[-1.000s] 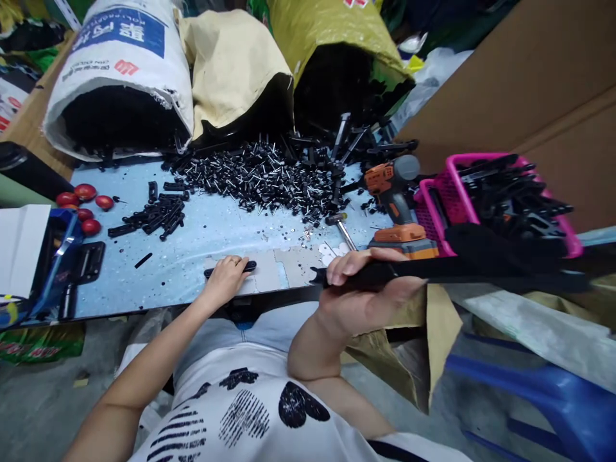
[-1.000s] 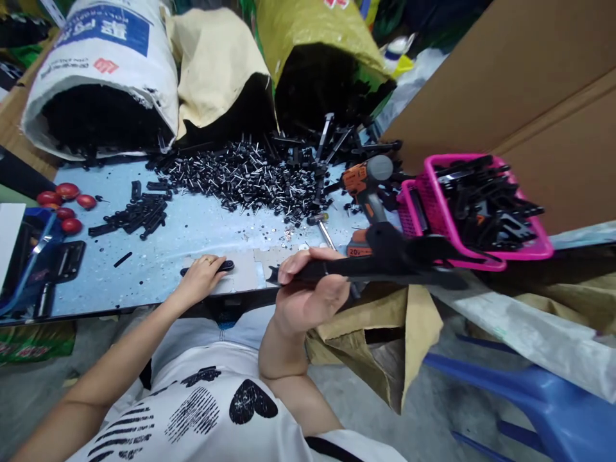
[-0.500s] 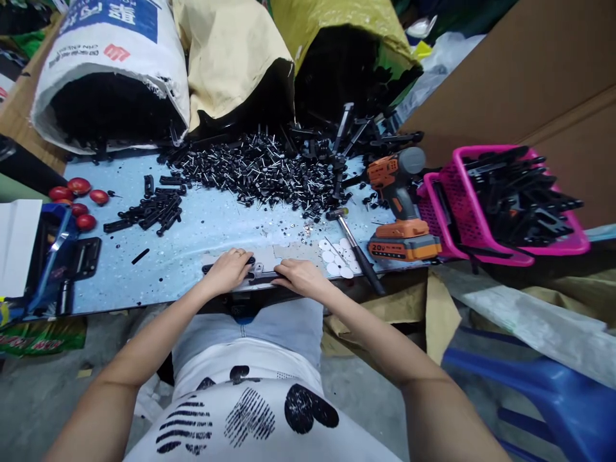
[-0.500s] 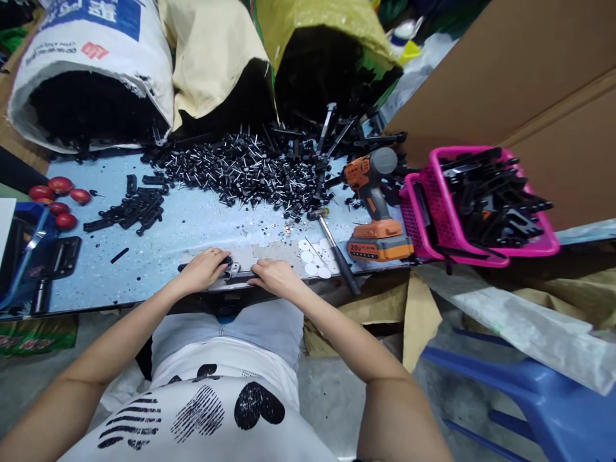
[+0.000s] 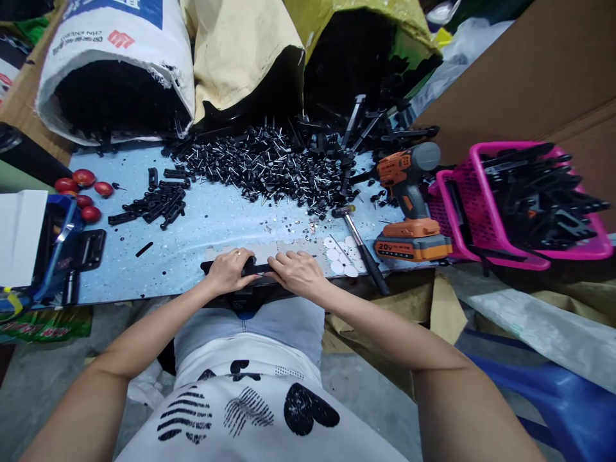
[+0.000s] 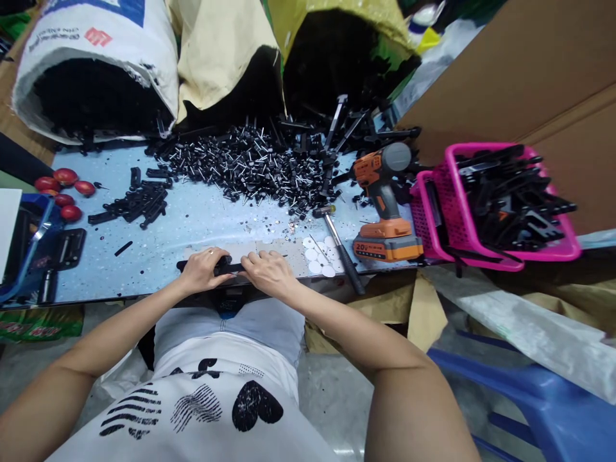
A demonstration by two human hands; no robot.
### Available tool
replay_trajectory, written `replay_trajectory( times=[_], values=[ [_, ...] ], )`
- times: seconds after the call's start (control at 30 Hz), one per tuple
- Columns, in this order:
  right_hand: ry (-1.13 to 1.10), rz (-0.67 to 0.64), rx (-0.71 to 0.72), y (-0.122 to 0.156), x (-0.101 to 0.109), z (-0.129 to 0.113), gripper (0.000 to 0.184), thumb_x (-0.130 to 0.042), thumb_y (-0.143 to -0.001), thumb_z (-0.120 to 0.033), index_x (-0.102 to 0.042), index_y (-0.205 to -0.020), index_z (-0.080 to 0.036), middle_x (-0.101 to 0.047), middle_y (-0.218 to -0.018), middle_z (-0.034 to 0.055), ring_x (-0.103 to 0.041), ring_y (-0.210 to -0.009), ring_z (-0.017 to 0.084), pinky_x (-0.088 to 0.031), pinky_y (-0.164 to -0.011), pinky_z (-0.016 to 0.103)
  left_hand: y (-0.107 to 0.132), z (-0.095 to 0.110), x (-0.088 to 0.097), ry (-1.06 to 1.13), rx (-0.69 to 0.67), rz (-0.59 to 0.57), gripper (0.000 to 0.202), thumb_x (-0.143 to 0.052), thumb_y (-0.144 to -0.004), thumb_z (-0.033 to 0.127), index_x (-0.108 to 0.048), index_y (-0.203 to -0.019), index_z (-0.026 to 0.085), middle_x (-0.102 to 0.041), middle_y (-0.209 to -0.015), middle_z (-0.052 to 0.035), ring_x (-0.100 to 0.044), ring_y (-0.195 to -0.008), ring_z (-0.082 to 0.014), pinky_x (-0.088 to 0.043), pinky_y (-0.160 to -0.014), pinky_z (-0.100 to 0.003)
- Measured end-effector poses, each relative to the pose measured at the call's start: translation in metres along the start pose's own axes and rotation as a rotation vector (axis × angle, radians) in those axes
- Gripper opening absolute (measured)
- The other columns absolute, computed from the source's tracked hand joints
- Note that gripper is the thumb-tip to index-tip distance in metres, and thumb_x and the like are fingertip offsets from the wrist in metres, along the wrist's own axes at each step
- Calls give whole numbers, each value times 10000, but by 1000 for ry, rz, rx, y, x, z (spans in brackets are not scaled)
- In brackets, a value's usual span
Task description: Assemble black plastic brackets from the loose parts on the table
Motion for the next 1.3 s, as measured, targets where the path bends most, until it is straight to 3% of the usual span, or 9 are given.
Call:
replay_trajectory(
  times=[0.13, 0.3, 0.4, 0.53, 0.7, 0.87, 1.07, 1.17, 1.3],
  values=[
    [40, 22, 58, -4, 7, 0, 356, -300, -976, -428, -554, -1011, -180, -610, -880, 68, -540, -772, 164, -262, -640, 280, 4, 1, 1, -1, -42, 43, 497, -517, -811, 602, -527, -1061, 173, -626, -953, -88, -608, -878, -222, -463, -747, -313],
    [-24, 81, 96, -3, -12, 12, 385, -324, -963, -463, -580, -949, -176, -602, -839, 50, -538, -742, 149, -297, -638, 276, -7, 0, -7, 6, -28, -88, 548, -525, -798, 615, -518, -1142, 187, -617, -1032, -92, -585, -959, -240, -468, -805, -345],
    [-89, 152, 95, 1, -25, 23, 394, -362, -947, -478, -602, -950, -166, -602, -853, 63, -540, -807, 162, -332, -670, 274, -47, -21, 4, 11, 18, -45, 459, -446, -895, 478, -467, -1248, 185, -571, -1159, -107, -527, -1080, -241, -435, -899, -371],
    [-168, 157, 80, -4, -30, 33, 376, -404, -929, -486, -621, -945, -179, -605, -873, 66, -536, -851, 169, -364, -747, 287, -123, -75, 18, -97, 218, 43, 334, -369, -919, 201, -509, -1219, 148, -569, -1116, -124, -533, -1041, -226, -419, -906, -350],
    [-205, 203, -275, -54, -12, 95, 303, -374, -961, -357, -597, -1049, -171, -613, -988, 91, -546, -941, 185, -396, -776, 274, -164, -102, -7, -213, 331, -68, 308, -326, -872, 50, -572, -1057, 54, -567, -1094, -189, -544, -1010, -237, -427, -861, -328],
    [-198, 101, -689, -116, -22, 156, 283, -328, -959, -251, -536, -1125, -154, -598, -1092, 130, -579, -969, 213, -426, -794, 297, -156, -88, -13, -233, 295, -88, 351, -290, -852, -11, -562, -1068, 43, -568, -1095, -205, -546, -1030, -242, -439, -839, -324],
    [-219, 66, -773, -133, -30, 164, 303, -398, -864, -119, -523, -1141, -118, -618, -1068, 161, -609, -943, 237, -447, -788, 319, -137, -89, 5, -220, 335, -79, 299, -365, -831, 21, -603, -1009, 50, -614, -1013, -182, -610, -907, -231, -457, -782, -312],
    [-280, 98, -735, -118, -31, 166, 296, -500, -801, -163, -568, -1088, -159, -634, -1061, 113, -602, -944, 225, -449, -805, 313, -98, -95, 27, -125, 357, 37, 252, -461, -816, 103, -610, -1019, 86, -632, -1002, -146, -608, -916, -223, -458, -811, -310],
    [-615, 318, -529, -90, -22, 139, 184, -585, -739, -233, -618, -909, -168, -659, -894, 51, -604, -802, 170, -466, -769, 289, -9, -110, 55, 362, 468, 375, 200, -553, -790, 246, -640, -938, 143, -672, -844, -55, -623, -766, -166, -486, -766, -286]
  ],
)
Point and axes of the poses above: each hand's wrist, its own y-axis away from the middle knuckle, its own x-axis out of the back of the hand, z = x × y, the point moved 9 cm from there along -y, towards the middle knuckle
